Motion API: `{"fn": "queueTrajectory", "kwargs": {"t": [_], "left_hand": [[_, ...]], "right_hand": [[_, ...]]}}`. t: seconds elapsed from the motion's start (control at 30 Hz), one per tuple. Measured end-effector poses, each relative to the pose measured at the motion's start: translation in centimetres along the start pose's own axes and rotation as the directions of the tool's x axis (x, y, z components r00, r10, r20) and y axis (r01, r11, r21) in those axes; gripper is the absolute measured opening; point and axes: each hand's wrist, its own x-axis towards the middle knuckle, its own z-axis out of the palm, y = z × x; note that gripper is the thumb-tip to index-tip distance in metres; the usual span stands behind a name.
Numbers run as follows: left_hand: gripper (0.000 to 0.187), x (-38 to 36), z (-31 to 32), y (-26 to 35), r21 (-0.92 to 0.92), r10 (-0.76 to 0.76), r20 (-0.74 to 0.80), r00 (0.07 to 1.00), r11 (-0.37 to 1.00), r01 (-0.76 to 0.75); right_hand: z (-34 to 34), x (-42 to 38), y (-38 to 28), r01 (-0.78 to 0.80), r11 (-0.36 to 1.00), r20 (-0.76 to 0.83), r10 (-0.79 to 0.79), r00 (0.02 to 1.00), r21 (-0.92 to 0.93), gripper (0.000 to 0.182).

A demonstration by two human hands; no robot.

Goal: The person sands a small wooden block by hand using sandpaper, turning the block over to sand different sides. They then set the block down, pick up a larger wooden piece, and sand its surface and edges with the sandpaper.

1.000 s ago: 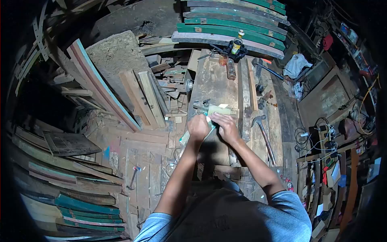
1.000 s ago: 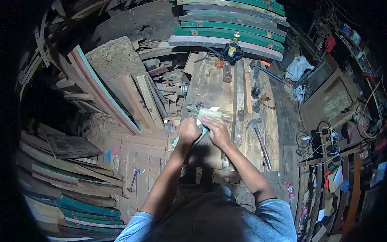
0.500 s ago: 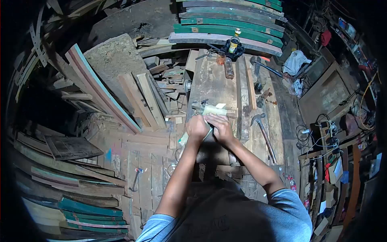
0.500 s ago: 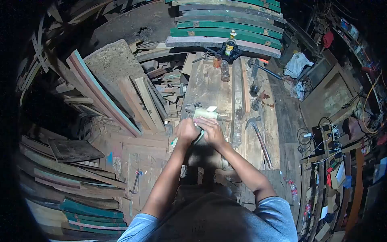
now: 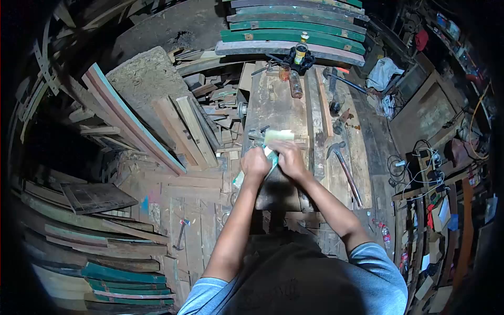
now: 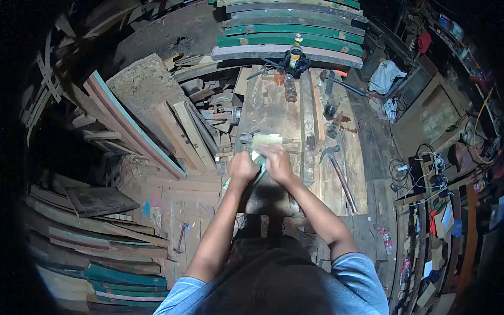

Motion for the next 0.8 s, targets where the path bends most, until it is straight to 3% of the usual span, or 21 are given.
{"fn": "queueTrajectory", "kwargs": {"t": [0.03, 0.1, 0.17, 0.2, 0.23, 0.3, 0.37, 0.47, 0.5, 0.67, 0.7, 0.77, 0.8], "left_hand": [[0.027, 0.3, 0.2, -0.2, 0.015, 0.007, 0.006, 1.0, 1.0, -0.007], [0.027, 0.0, 0.3, 0.0, 0.032, 0.018, 0.023, 1.0, 0.999, -0.019], [0.027, 0.2, 0.4, 0.0, 0.023, -0.004, 0.052, 0.999, 1.0, 0.003], [0.027, 0.0, 0.3, 0.1, 0.014, -0.009, 0.051, 0.999, 1.0, 0.008], [0.028, -0.1, 0.0, 0.2, 0.007, -0.012, 0.046, 0.999, 1.0, 0.012], [0.027, 0.1, 0.5, -0.4, 0.03, 0.015, 0.042, 0.999, 0.999, -0.016], [0.026, 0.3, 1.1, -0.5, 0.04, 0.045, 0.059, 0.997, 0.998, -0.048], [0.024, 0.1, 1.1, -0.2, 0.012, 0.05, 0.015, 0.999, 0.999, -0.05], [0.023, -0.1, 1.0, -0.3, -0.004, 0.046, 0.01, 0.999, 0.999, -0.046], [0.035, -2.2, -0.2, -1.3, -0.126, 0.121, -0.058, 0.991, 0.984, -0.127], [0.035, -2.9, -0.1, -1.5, -0.187, 0.129, -0.102, 0.986, 0.971, -0.146], [0.036, -4.3, 0.0, -2.1, -0.305, 0.134, -0.189, 0.973, 0.934, -0.188], [0.032, -5.4, -0.9, -1.9, -0.354, 0.156, -0.196, 0.968, 0.909, -0.218]], "right_hand": [[-0.1, -0.4, -0.6, 0.105, 0.993, 0.067, -0.109, 0.992, 0.058, 0.054], [-1.4, 0.9, 0.3, 0.039, 0.998, 0.076, -0.042, 0.996, 0.043, 0.055], [-0.4, 1.9, 2.7, -0.235, 0.956, -0.08, 0.252, 0.965, 0.174, 0.054], [0.1, 2.6, 1.8, -0.393, 0.898, -0.111, 0.419, 0.901, 0.196, 0.05], [1.0, 2.3, 1.2, -0.39, 0.879, -0.045, 0.417, 0.908, 0.273, 0.054], [-0.3, 1.2, -1.1, -0.369, 0.852, 0.298, 0.268, 0.916, 0.371, 0.058], [-1.9, 0.2, -0.8, -0.318, 0.865, 0.321, 0.197, 0.927, 0.389, 0.062], [-4.0, -1.3, 0.1, -0.425, 0.625, 0.176, 0.422, 0.89, 0.655, 0.05], [-5.9, -2.0, -1.2, -0.462, 0.663, 0.109, 0.502, 0.858, 0.59, 0.051], [-9.0, -9.3, -3.3, -0.52, 0.528, -0.049, 0.732, 0.68, 0.672, 0.054], [-9.3, -10.7, -3.5, -0.578, 0.429, -0.004, 0.805, 0.593, 0.695, 0.052], [-10.2, -13.3, -3.8, -0.553, 0.372, 0.007, 0.826, 0.564, 0.745, 0.053], [-10.7, -14.0, -3.8, -0.563, 0.419, -0.04, 0.826, 0.563, 0.712, 0.054]]}}
